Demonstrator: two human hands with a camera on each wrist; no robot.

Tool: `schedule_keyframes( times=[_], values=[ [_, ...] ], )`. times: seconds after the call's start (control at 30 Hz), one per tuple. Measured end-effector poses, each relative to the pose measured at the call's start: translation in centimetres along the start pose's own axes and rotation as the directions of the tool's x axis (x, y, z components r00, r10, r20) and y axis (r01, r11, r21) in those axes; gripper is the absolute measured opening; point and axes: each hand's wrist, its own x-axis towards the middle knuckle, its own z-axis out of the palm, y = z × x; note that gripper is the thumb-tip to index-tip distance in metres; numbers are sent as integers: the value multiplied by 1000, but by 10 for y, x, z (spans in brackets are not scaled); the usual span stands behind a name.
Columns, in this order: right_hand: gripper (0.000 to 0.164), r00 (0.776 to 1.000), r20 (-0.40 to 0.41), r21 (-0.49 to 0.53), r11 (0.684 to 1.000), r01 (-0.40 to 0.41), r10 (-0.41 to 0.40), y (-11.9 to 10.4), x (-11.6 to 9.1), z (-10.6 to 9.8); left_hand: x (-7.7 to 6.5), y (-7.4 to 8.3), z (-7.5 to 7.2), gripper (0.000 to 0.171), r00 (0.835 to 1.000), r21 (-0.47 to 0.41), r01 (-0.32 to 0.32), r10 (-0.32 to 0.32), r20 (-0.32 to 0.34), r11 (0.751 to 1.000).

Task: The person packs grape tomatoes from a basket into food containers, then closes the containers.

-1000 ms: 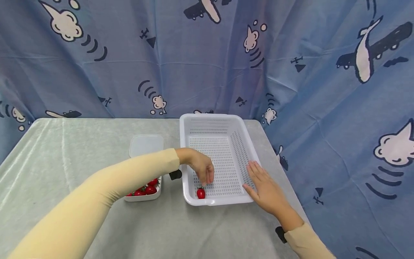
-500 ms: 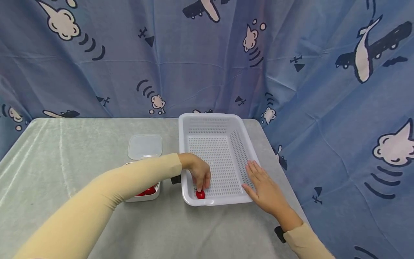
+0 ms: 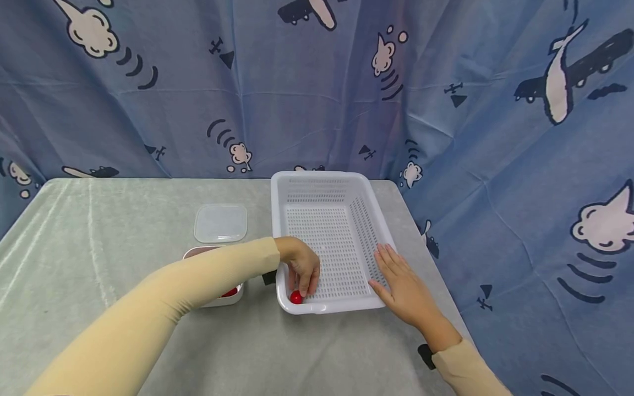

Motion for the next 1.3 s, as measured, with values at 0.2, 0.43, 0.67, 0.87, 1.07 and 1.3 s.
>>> schedule_keyframes(
  times=[0.2,0.43,0.67,0.87,1.07,1.3],
  values=[
    [71,1000,8,6,1000,-2,2,-1,1,0,-2,0,-1,16,1000,-14,19,-19,13,1000],
    [70,1000,-2,16,1000,13,-13,0,3,-2,3,-2,-4,10,998,-79,45,-42,41,996],
    [70,1000,-5,6,1000,20,-20,1,4,0,2,-3,-5,10,995,-86,76,-70,74,993],
    [70,1000,-7,10,1000,15,-15,0,5,2,1,-3,-4,7,994,-82,69,-61,94,994],
    [70,1000,-14,11,1000,17,-17,-1,6,2,-5,-4,-5,5,998,-103,-12,19,66,995],
    [69,999,-32,6,1000,30,-29,0,2,2,-18,-7,-11,13,971,-155,-222,204,-123,963]
  ],
)
